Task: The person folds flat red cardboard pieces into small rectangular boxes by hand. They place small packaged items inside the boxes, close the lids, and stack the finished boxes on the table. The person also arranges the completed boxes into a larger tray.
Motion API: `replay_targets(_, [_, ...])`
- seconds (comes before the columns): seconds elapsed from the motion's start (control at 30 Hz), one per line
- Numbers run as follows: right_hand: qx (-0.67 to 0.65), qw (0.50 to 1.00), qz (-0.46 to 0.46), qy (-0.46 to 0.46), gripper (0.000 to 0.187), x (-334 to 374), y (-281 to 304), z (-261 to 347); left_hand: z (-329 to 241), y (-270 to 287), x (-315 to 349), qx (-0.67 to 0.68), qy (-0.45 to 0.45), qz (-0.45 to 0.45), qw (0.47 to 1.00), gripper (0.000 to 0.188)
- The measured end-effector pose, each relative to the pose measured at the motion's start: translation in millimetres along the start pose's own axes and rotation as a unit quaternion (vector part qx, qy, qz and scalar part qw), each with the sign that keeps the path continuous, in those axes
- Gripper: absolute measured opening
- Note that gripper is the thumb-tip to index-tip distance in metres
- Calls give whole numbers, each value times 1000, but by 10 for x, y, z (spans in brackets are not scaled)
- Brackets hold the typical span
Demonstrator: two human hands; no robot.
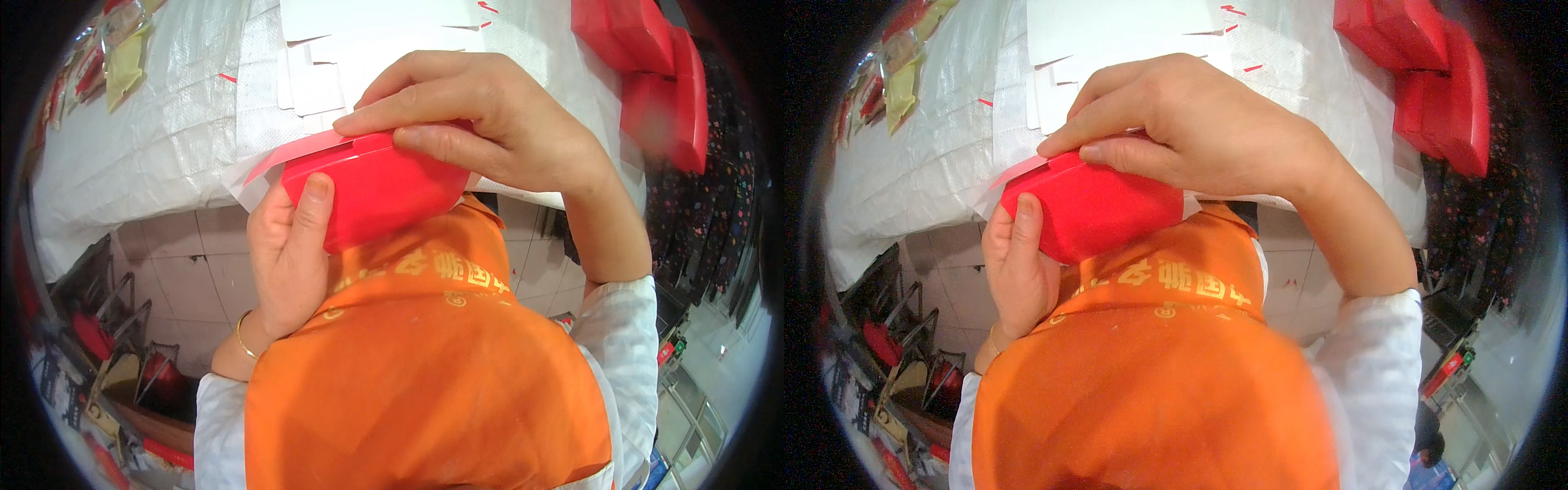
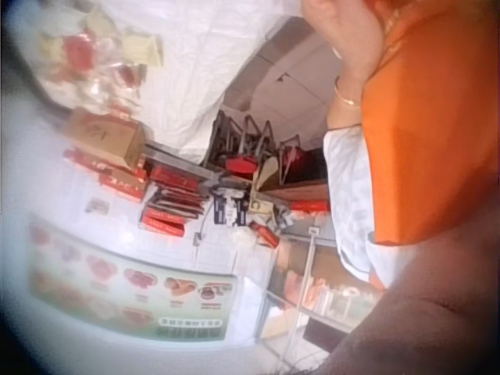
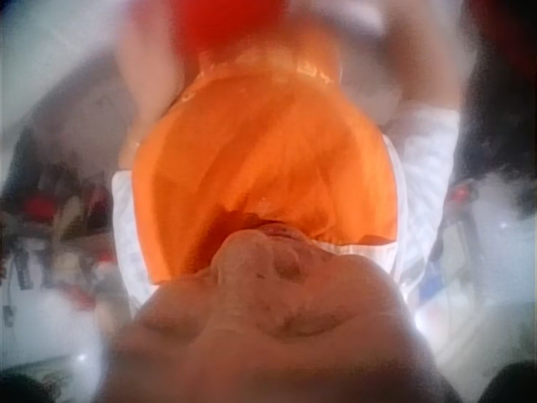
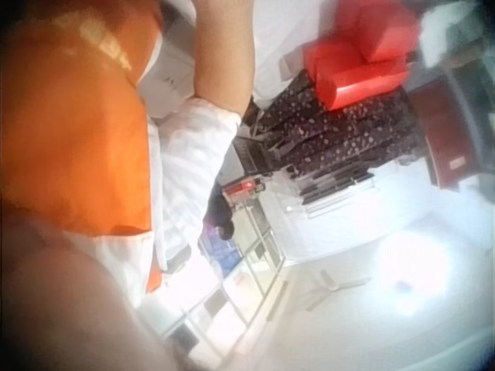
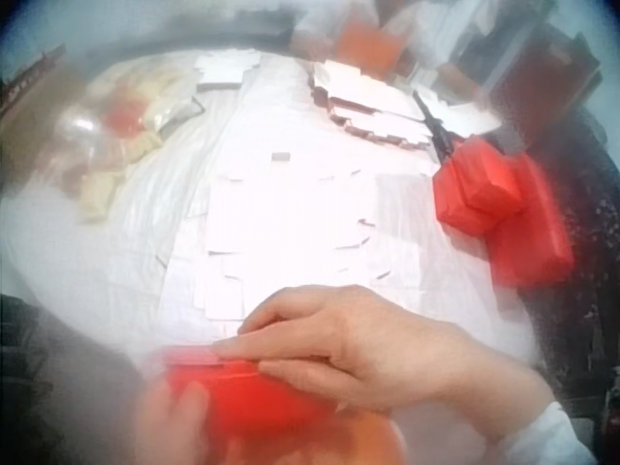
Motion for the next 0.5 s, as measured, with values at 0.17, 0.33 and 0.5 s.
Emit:
replay_targets(0.17, [-61, 997, -42, -29, 17, 18, 65, -82, -4, 2, -11, -1, 5, -1, 1000, 39])
replay_targets(0.33, [-123, 986, -48, -105, 9, 41, 29, -225, -1, -7, -12, 16, 0, -3, 1000, 39])
replay_targets(0.5, [-120, 985, -14, -124, 9, -16, -15, -245, 30, 29, -14, 22, -2, -7, 1000, 38])
Point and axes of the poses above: each hand's wrist, its own x-axis away from the middle knuckle, its own y-axis out of the back of the hand, z = x × y, the point moved 10 cm from there along -x, towards the middle knuckle, and after that the axes turned 4 degrees about -x, right-handed, at the moved point
